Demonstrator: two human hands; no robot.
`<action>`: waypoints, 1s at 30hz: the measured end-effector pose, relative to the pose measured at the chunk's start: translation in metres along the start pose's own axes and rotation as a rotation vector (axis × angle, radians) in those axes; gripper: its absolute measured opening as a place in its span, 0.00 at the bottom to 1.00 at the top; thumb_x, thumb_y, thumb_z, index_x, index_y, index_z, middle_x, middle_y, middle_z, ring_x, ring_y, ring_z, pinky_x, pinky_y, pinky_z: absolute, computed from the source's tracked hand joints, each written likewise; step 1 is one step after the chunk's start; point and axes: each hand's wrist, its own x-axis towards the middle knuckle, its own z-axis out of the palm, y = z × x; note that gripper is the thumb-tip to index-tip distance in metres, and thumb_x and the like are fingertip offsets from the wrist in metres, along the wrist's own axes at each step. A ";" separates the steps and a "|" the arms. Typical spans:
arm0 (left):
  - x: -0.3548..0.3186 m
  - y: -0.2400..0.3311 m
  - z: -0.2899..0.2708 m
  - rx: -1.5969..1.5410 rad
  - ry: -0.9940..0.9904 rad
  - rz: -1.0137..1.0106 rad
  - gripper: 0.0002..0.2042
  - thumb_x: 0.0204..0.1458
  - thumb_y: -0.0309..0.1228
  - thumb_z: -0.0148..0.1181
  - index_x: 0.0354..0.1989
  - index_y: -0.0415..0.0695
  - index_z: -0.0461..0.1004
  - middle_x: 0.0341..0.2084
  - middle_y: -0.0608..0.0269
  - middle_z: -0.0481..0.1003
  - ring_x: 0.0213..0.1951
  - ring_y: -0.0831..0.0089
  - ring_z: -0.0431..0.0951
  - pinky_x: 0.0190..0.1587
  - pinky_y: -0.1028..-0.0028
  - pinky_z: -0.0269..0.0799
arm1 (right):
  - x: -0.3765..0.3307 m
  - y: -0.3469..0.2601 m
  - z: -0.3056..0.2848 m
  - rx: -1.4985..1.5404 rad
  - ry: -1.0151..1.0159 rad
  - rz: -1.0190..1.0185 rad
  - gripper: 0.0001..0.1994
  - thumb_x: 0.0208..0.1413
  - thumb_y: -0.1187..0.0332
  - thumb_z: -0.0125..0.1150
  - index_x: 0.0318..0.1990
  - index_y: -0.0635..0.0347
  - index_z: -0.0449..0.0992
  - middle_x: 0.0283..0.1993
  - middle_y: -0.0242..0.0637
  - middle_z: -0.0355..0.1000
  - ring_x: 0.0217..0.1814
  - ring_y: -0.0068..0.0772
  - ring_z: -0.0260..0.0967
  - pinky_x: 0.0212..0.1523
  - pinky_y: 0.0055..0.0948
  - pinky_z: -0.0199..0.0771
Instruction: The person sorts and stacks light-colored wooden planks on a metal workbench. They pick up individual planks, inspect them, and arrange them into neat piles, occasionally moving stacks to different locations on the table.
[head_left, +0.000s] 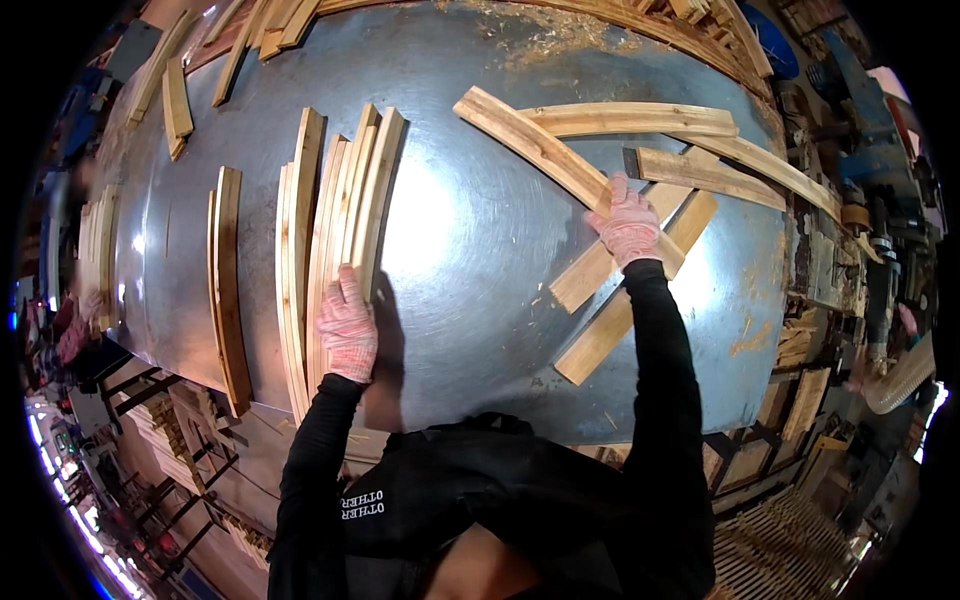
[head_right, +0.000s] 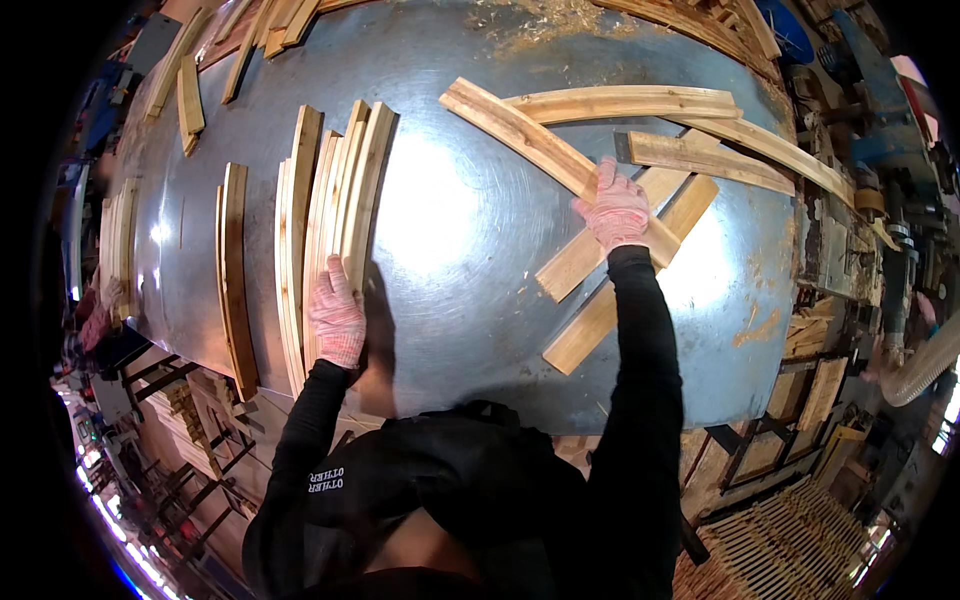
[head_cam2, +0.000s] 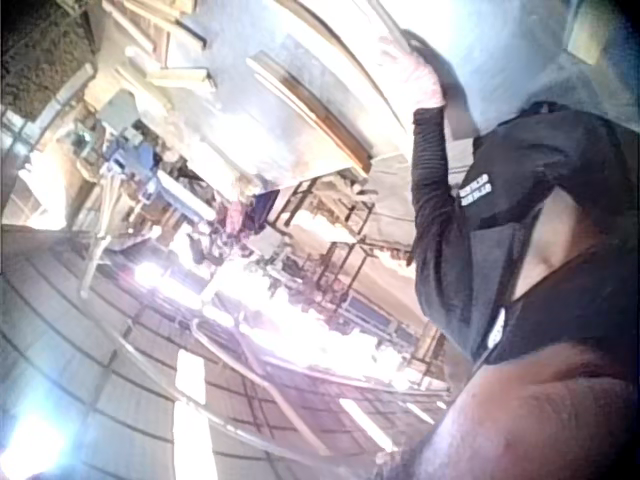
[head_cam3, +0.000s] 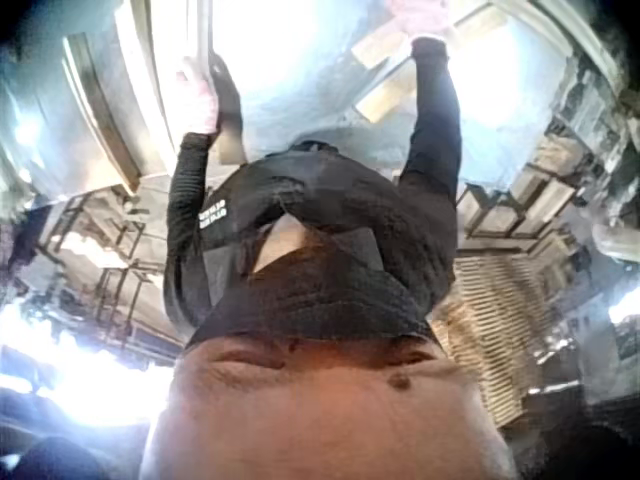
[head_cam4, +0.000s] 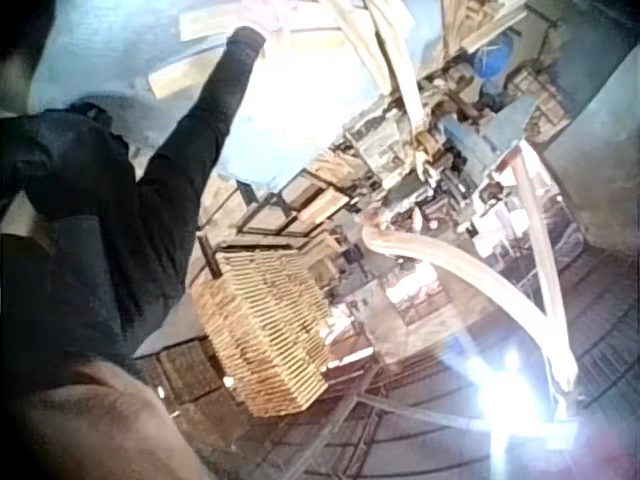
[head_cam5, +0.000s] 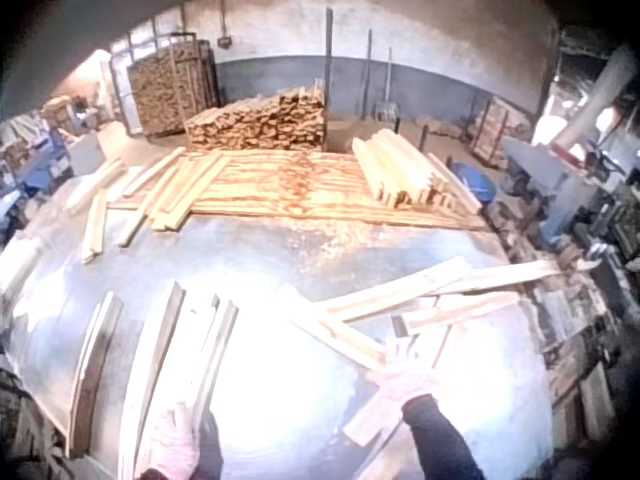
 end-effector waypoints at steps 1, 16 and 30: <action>-0.002 -0.003 -0.004 0.145 0.102 0.035 0.37 0.57 0.35 0.64 0.71 0.34 0.53 0.58 0.32 0.68 0.51 0.43 0.76 0.49 0.56 0.79 | 0.006 0.001 -0.004 0.056 -0.130 0.022 0.41 0.50 0.46 0.67 0.68 0.56 0.59 0.51 0.54 0.74 0.57 0.58 0.70 0.62 0.50 0.65; 0.015 0.092 0.012 -1.603 -0.504 -0.741 0.29 0.59 0.40 0.62 0.61 0.31 0.65 0.34 0.57 0.78 0.31 0.70 0.78 0.35 0.74 0.78 | 0.196 -0.062 -0.004 -0.485 0.180 -0.563 0.37 0.54 0.63 0.59 0.72 0.53 0.56 0.71 0.45 0.61 0.75 0.46 0.55 0.74 0.52 0.46; 0.024 0.124 0.011 -1.267 -0.169 -0.434 0.36 0.54 0.16 0.50 0.75 0.41 0.50 0.51 0.48 0.73 0.42 0.71 0.78 0.43 0.76 0.77 | 0.134 -0.136 0.005 0.319 -0.404 -0.164 0.29 0.59 0.56 0.50 0.61 0.68 0.65 0.49 0.59 0.75 0.52 0.55 0.76 0.54 0.43 0.75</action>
